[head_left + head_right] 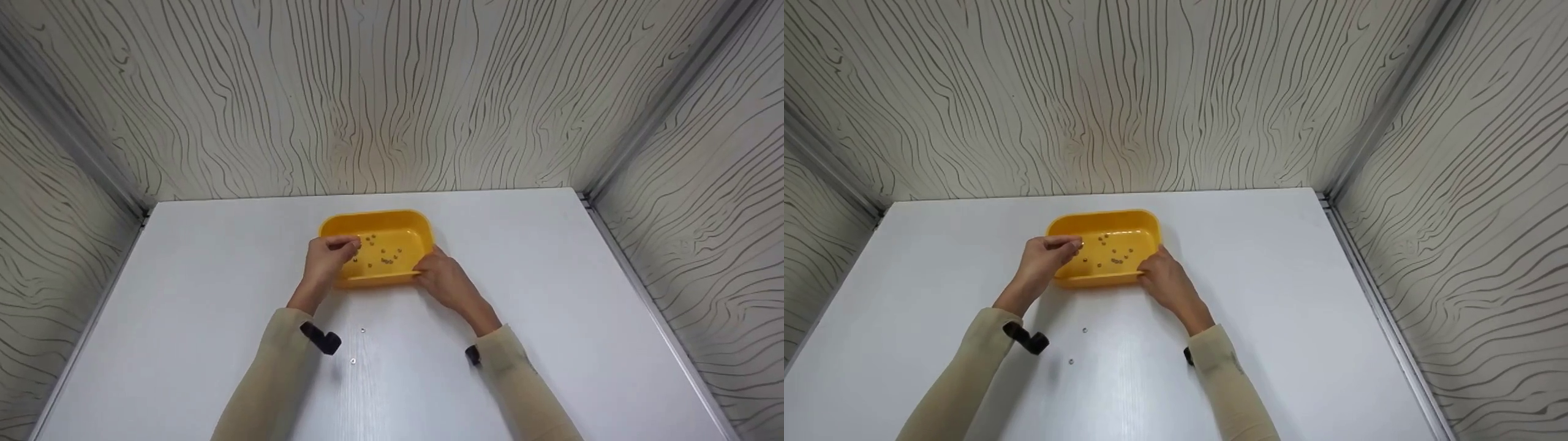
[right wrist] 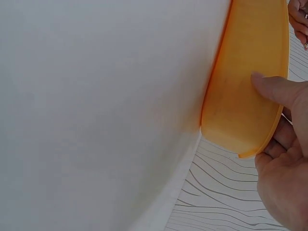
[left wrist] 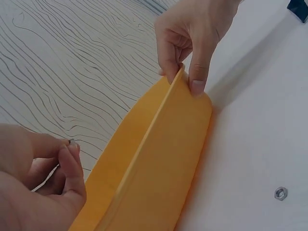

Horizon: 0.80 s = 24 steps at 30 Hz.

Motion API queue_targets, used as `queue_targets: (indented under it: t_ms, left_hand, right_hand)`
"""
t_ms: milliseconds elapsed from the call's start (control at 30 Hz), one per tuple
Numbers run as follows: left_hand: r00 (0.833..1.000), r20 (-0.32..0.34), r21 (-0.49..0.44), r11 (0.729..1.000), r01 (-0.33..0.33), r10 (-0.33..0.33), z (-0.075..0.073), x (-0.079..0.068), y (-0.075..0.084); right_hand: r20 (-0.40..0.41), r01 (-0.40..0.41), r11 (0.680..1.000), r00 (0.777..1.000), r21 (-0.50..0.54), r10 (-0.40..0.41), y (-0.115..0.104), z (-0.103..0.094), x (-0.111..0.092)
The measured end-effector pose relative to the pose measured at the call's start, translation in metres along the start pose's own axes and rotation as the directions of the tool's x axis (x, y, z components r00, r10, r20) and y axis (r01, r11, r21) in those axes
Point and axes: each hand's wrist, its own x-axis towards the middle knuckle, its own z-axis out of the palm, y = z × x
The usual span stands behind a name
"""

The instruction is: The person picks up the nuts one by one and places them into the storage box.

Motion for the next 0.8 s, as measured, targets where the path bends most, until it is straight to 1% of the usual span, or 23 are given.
queue_targets:
  t_ms: [133, 300, 433, 667, 800]
  left_hand:
    - [1.000, -0.020, 0.085, 0.996, 0.001, 0.001, 0.004, 0.008, 0.000]
    - [0.999, -0.040, 0.169, 0.985, 0.029, -0.023, 0.007, 0.017, -0.002]
    - [0.998, -0.062, 0.183, 0.982, 0.043, -0.032, 0.005, 0.019, -0.004]
    - [0.998, -0.066, 0.190, 0.981, 0.029, -0.017, 0.002, 0.019, -0.004]
    - [0.997, -0.074, 0.196, 0.980, 0.027, -0.013, 0.000, 0.019, -0.003]
  right_hand:
    - [-0.003, -0.011, 1.000, 1.000, -0.007, 0.011, -0.001, 0.000, 0.000]
    - [0.012, -0.041, 0.999, 0.999, 0.003, 0.041, -0.001, 0.000, 0.001]
    - [0.023, -0.050, 0.999, 0.999, 0.013, 0.049, 0.000, 0.001, 0.001]
    - [0.007, -0.045, 0.999, 0.999, 0.020, 0.045, 0.000, 0.000, 0.001]
    - [0.011, -0.052, 0.999, 0.999, 0.005, 0.051, 0.000, 0.001, 0.001]
